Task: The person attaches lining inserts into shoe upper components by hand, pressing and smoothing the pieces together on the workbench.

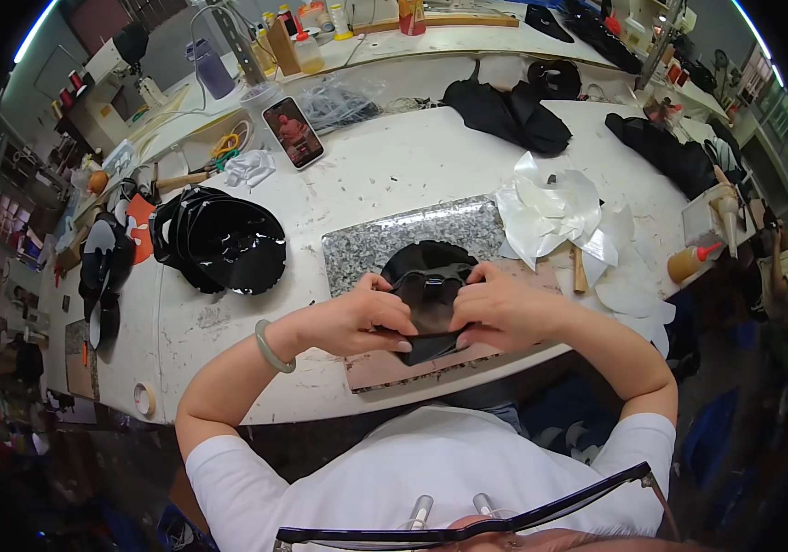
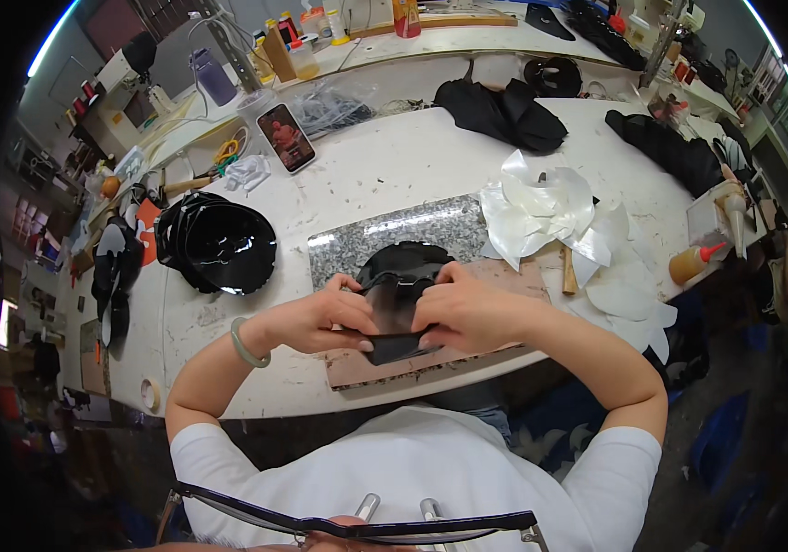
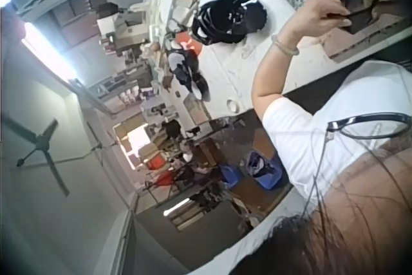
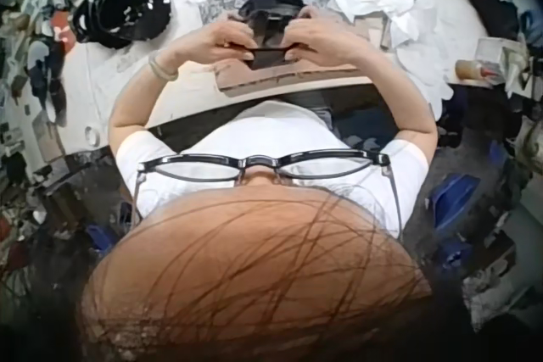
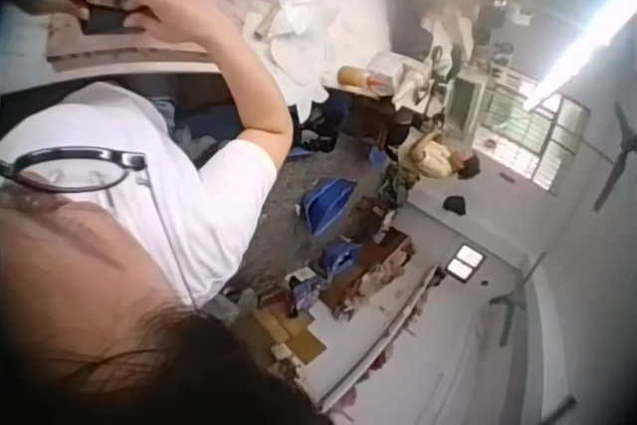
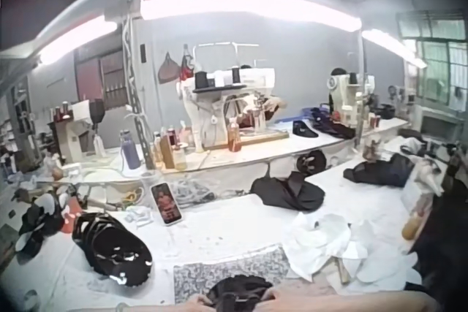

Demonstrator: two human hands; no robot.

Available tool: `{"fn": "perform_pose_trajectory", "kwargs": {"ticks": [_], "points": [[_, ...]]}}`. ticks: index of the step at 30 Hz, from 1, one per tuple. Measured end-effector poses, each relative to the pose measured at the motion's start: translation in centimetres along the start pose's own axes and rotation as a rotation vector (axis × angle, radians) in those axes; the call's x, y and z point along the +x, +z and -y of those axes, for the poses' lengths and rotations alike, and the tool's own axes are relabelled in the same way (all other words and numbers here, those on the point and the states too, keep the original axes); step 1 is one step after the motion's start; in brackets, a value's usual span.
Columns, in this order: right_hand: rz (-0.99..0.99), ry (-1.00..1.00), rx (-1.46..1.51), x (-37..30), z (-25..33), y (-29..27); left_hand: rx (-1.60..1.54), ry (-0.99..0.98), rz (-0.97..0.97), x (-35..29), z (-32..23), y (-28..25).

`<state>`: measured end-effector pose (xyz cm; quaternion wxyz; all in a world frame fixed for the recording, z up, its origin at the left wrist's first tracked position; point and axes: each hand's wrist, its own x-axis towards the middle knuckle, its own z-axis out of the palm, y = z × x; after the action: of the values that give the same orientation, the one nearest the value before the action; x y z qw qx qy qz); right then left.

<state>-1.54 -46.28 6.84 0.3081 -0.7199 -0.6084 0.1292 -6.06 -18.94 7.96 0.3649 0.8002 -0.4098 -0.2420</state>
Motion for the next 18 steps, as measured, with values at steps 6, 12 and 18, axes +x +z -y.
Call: {"fn": "perform_pose_trajectory", "kwargs": {"ticks": [6, 12, 18], "points": [[-0.013, 0.009, 0.091, 0.4, 1.0, 0.7, -0.032, 0.021, 0.117, 0.0, 0.2, -0.2], [-0.078, 0.015, 0.057, 0.7, 1.1, 2.4, 0.203, 0.09, -0.255, 0.3, -0.9, 3.8], [-0.326, 0.025, 0.106, -0.9, -1.1, 4.6, 0.256, 0.034, -0.239, -1.9, -0.2, 4.1]]}}
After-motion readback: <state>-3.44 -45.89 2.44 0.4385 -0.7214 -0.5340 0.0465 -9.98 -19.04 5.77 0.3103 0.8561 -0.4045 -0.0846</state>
